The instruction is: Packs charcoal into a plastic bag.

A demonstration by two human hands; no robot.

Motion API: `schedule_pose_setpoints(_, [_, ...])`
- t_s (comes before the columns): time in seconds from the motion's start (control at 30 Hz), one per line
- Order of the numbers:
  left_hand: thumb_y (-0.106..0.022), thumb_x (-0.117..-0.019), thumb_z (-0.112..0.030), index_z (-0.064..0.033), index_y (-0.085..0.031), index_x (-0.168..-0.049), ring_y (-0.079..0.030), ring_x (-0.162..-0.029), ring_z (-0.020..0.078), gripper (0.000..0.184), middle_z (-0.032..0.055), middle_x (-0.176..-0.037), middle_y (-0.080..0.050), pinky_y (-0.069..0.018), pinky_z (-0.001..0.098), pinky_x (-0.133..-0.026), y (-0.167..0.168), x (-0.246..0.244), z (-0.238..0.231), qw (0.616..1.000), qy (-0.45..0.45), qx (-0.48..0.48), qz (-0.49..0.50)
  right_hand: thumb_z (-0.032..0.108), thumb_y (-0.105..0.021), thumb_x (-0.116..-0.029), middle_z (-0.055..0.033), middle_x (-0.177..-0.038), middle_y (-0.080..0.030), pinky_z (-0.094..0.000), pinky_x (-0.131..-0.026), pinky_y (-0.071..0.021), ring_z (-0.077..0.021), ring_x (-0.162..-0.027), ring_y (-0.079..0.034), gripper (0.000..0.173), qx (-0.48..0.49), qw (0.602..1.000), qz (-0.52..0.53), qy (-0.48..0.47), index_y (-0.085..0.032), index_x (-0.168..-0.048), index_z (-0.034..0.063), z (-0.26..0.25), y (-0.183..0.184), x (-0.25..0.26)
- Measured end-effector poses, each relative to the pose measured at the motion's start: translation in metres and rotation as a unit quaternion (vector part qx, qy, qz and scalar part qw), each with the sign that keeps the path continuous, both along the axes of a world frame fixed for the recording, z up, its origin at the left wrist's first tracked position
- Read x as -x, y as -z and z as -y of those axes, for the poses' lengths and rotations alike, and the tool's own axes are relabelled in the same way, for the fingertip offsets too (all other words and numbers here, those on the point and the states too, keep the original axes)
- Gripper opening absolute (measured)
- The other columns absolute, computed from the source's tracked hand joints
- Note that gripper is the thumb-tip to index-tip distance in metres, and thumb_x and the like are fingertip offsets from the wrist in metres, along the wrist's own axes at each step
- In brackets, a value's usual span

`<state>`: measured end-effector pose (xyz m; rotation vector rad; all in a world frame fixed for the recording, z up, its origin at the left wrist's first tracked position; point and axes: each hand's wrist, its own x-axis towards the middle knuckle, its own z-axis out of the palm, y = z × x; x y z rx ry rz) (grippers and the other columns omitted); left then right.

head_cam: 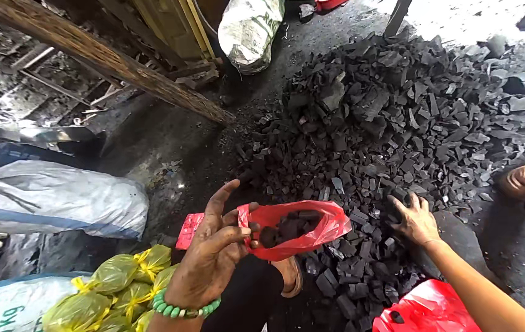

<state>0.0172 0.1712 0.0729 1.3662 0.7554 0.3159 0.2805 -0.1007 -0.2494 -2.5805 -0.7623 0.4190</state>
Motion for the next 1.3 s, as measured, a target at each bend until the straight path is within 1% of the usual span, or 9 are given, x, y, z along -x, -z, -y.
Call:
schedule_pose_setpoints(0.27, [-0.060, -0.0864, -0.008, -0.0326, -0.036, -0.150, -0.071, -0.075, 0.0146, 0.073, 0.0083, -0.111, -0.069, -0.0608, 0.0281, -0.062, -0.001, -0.013, 0.011, 0.994, 0.024, 0.013, 0.106, 0.014, -0.089, -0.0794, -0.0351, -0.140, -0.047, -0.0714, -0.093, -0.0462, -0.0530, -0.121, -0.053, 0.056, -0.152, 0.971, -0.158, 0.100, -0.066, -0.130, 0.0088, -0.004, -0.013, -0.043])
schedule_pose_setpoints(0.47, [-0.056, -0.0811, -0.003, -0.0309, -0.032, -0.153, -0.069, -0.077, 0.0109, 0.080, 0.0021, -0.110, -0.067, -0.0594, 0.0262, -0.062, 0.010, -0.036, 0.032, 0.997, 0.035, -0.052, 0.054, 0.017, -0.055, -0.0921, 0.0013, -0.100, -0.064, -0.0233, -0.068, -0.0551, -0.0038, -0.079, -0.062, 0.033, -0.486, 0.776, -0.395, 0.068, -0.055, -0.124, 0.0119, -0.026, -0.071, 0.004])
schedule_pose_setpoints(0.57, [-0.059, -0.0773, 0.001, -0.0233, -0.031, -0.156, -0.065, -0.078, 0.0108, 0.087, 0.0056, -0.115, -0.062, -0.0562, 0.0257, -0.061, 0.017, -0.047, 0.042, 0.994, 0.072, -0.074, 0.035, 0.058, -0.079, -0.0787, 0.0085, -0.100, -0.071, -0.0236, -0.073, -0.0596, -0.0036, -0.084, -0.068, 0.056, -0.578, 0.667, -0.466, -0.060, -0.061, -0.121, 0.0253, -0.051, -0.119, 0.030])
schedule_pose_setpoints(0.7, [-0.057, -0.0769, 0.002, -0.0227, -0.030, -0.158, -0.063, -0.079, 0.0123, 0.089, 0.0108, -0.120, -0.059, -0.0526, 0.0247, -0.062, 0.021, -0.051, 0.048, 0.991, 0.116, -0.069, 0.024, 0.041, -0.078, -0.0811, 0.0037, -0.095, -0.072, -0.0285, -0.066, -0.0603, -0.0093, -0.080, -0.070, 0.043, -0.514, 0.627, -0.573, -0.120, -0.062, -0.117, 0.0232, -0.096, -0.166, 0.062])
schedule_pose_setpoints(0.8, [-0.055, -0.0759, 0.003, -0.0245, -0.030, -0.158, -0.063, -0.076, 0.0121, 0.090, 0.0111, -0.119, -0.060, -0.0501, 0.0234, -0.055, 0.026, -0.051, 0.048, 0.991, 0.120, -0.065, 0.015, 0.021, -0.054, -0.1044, -0.0085, -0.111, -0.067, -0.0349, -0.078, -0.0582, -0.0150, -0.092, -0.066, 0.034, -0.391, 0.741, -0.543, -0.051, -0.053, -0.135, 0.0080, -0.129, -0.157, 0.077])
schedule_pose_setpoints(0.93, [-0.057, -0.0773, 0.006, -0.0197, -0.033, -0.157, -0.059, -0.077, 0.0137, 0.087, 0.0141, -0.121, -0.058, -0.0468, 0.0254, -0.057, 0.053, -0.045, 0.046, 0.990, 0.128, -0.056, -0.024, 0.026, -0.066, -0.1010, -0.0290, -0.153, -0.043, -0.0661, -0.110, -0.0374, -0.0469, -0.139, -0.044, 0.045, -0.174, 0.929, -0.299, -0.134, -0.060, -0.144, 0.0132, -0.140, -0.141, 0.086])
schedule_pose_setpoints(1.0, [-0.057, -0.0780, 0.005, -0.0200, -0.033, -0.156, -0.059, -0.077, 0.0141, 0.086, 0.0137, -0.121, -0.058, -0.0470, 0.0261, -0.056, 0.059, -0.043, 0.043, 0.991, 0.121, -0.050, -0.038, 0.039, -0.063, -0.1027, -0.0310, -0.162, -0.030, -0.0713, -0.111, -0.0330, -0.0550, -0.144, -0.035, 0.049, -0.078, 0.940, -0.236, -0.233, -0.056, -0.149, 0.0233, -0.130, -0.147, 0.086])
schedule_pose_setpoints(1.17, [-0.054, -0.0796, 0.006, -0.0262, -0.030, -0.156, -0.063, -0.070, 0.0100, 0.086, 0.0057, -0.105, -0.064, -0.0524, 0.0232, -0.054, 0.037, -0.039, 0.028, 0.999, 0.044, -0.006, 0.031, 0.010, -0.054, -0.1040, -0.0137, -0.109, -0.074, -0.0421, -0.084, -0.0616, -0.0210, -0.094, -0.073, 0.024, -0.323, 0.886, -0.294, -0.154, -0.069, -0.117, -0.0020, -0.095, -0.163, 0.031])
schedule_pose_setpoints(1.3, [-0.051, -0.0814, 0.001, -0.0333, -0.030, -0.154, -0.068, -0.071, 0.0099, 0.084, 0.0038, -0.108, -0.068, -0.0570, 0.0232, -0.057, 0.011, -0.029, 0.018, 0.997, 0.009, -0.009, 0.070, 0.015, -0.080, -0.0888, -0.0354, -0.142, -0.051, -0.0744, -0.099, -0.0425, -0.0564, -0.127, -0.051, 0.060, -0.197, 0.973, -0.101, 0.060, -0.055, -0.142, -0.0013, -0.085, -0.088, -0.037])
